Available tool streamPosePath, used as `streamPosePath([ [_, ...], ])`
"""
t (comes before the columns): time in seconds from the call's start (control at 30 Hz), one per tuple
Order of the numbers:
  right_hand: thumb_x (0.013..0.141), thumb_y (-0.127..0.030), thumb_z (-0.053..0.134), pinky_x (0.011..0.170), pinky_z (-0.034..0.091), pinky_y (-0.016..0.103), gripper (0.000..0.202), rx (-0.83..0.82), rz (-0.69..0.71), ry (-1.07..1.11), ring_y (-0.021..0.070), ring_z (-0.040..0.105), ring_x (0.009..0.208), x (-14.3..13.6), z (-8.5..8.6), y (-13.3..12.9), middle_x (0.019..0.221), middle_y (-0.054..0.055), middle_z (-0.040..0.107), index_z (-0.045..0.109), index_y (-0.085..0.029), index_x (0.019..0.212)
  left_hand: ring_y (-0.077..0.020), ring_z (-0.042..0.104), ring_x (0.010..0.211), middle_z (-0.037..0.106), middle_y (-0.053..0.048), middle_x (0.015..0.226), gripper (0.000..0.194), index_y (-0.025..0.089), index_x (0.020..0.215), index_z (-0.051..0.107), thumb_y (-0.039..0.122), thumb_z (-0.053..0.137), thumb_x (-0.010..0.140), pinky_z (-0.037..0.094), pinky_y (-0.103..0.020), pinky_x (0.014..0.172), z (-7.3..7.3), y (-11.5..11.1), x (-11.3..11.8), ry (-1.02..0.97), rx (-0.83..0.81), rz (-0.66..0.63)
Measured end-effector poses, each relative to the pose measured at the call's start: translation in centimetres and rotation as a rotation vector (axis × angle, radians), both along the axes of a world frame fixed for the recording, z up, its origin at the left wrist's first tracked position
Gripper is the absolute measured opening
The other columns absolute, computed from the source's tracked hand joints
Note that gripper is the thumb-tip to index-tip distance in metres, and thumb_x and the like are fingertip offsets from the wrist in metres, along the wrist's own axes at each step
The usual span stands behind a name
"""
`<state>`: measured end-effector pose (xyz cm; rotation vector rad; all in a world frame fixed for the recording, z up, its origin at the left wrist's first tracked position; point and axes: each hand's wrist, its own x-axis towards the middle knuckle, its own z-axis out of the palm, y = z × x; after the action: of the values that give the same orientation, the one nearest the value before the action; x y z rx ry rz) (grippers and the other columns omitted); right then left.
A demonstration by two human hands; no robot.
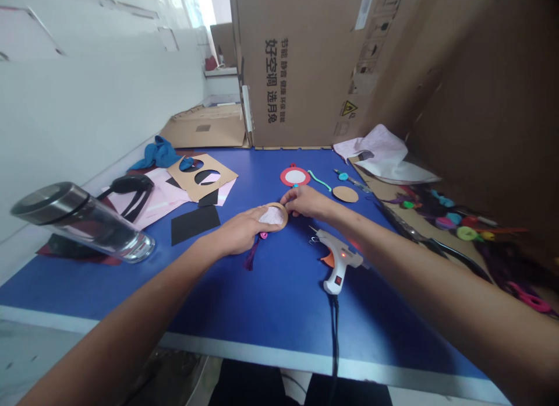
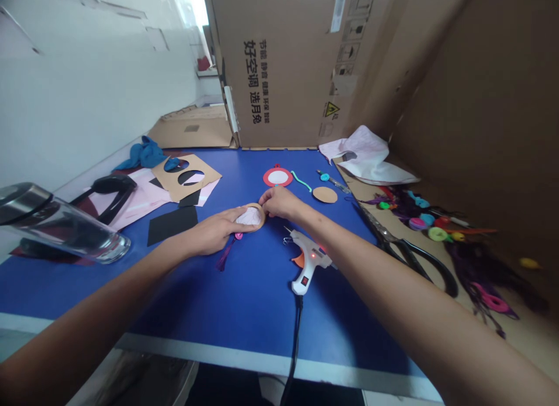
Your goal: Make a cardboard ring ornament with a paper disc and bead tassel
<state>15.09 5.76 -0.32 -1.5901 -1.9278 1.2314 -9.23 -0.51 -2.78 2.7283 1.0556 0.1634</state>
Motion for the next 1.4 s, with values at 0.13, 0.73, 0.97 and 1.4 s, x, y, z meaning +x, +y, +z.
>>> streamPosePath([
  [0.13,0.076,-0.002,0.071,0.060,0.047,0.021,0.023,-0.004,-0.002,0.002,0.0115,0.060,0.062,0.0,0.0,0.0,0.072,-0.001,0.073,0.081,-0.016,0.091,-0.0288,0.048,0.163,0.035,0.001,0.185,0.075,0.040,0.155,0.070,-0.003,0.059,0.094,0.042,-0.041,0.132,-0.1,0.1,-0.1,0.011,0.000,0.012],
  [0.73,0.083,-0.004,0.071,0.066,0.051,0.021,0.031,0.099,0.025,-0.136,0.0143,0.070,0.071,0.5,-0.5,0.2,0.090,0.004,0.083,0.085,-0.017,0.107,-0.0291,0.046,0.165,0.035,-0.002,0.186,0.072,0.041,0.155,0.069,-0.002,0.059,0.098,0.041,-0.043,0.133,0.2,0.0,0.1,0.030,-0.021,0.037],
  [0.97,0.085,-0.006,0.073,0.071,0.050,0.024,0.035,0.198,0.038,-0.255,0.0182,0.074,0.081,1.6,0.3,-0.2,0.098,0.006,0.084,0.086,-0.020,0.115,-0.0309,0.047,0.164,0.039,-0.002,0.184,0.073,0.040,0.154,0.070,-0.003,0.056,0.096,0.041,-0.046,0.133,0.0,0.1,0.0,0.064,-0.030,0.077],
  [1.4,0.093,-0.011,0.069,0.079,0.049,0.027,0.039,0.340,0.130,-0.408,0.0230,0.075,0.100,2.3,1.4,-2.4,0.114,0.007,0.084,0.086,-0.025,0.125,-0.0280,0.048,0.163,0.041,0.000,0.183,0.075,0.041,0.155,0.069,-0.002,0.054,0.096,0.042,-0.044,0.133,-0.3,0.1,-0.1,0.066,-0.003,0.071],
])
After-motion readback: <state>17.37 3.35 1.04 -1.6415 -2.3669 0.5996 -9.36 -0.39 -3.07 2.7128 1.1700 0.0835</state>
